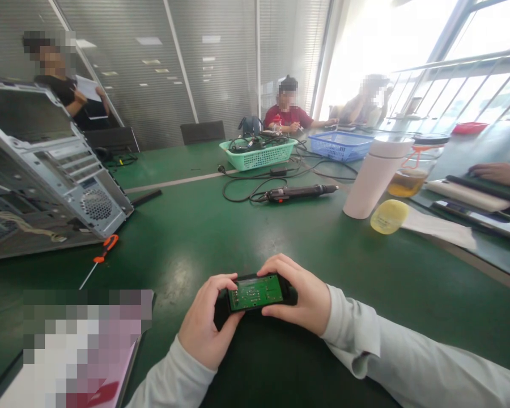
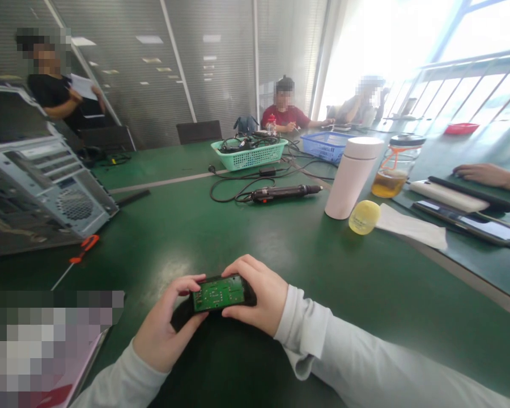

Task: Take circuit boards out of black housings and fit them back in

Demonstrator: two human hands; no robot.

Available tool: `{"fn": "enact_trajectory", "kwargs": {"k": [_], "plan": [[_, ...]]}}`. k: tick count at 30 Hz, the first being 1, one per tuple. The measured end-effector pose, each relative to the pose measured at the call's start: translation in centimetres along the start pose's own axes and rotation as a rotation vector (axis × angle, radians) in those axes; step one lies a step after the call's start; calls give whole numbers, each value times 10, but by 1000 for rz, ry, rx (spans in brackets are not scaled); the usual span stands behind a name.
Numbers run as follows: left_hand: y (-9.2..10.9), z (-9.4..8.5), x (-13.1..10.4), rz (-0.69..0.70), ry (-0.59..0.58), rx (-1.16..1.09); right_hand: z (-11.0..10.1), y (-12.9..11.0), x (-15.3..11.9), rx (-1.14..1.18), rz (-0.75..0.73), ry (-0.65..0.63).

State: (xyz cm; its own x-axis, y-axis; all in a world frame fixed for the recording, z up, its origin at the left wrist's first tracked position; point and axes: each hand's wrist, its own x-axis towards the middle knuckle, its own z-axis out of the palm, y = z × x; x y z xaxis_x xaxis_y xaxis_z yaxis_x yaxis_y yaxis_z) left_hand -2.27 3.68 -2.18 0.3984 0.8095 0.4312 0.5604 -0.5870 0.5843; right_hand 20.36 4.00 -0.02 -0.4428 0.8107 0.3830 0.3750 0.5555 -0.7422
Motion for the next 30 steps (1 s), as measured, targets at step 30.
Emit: {"fn": "enact_trajectory", "kwargs": {"k": [30], "plan": [[34, -3, 3, -391, 257, -461, -3, -17, 1, 248, 205, 2]]}}
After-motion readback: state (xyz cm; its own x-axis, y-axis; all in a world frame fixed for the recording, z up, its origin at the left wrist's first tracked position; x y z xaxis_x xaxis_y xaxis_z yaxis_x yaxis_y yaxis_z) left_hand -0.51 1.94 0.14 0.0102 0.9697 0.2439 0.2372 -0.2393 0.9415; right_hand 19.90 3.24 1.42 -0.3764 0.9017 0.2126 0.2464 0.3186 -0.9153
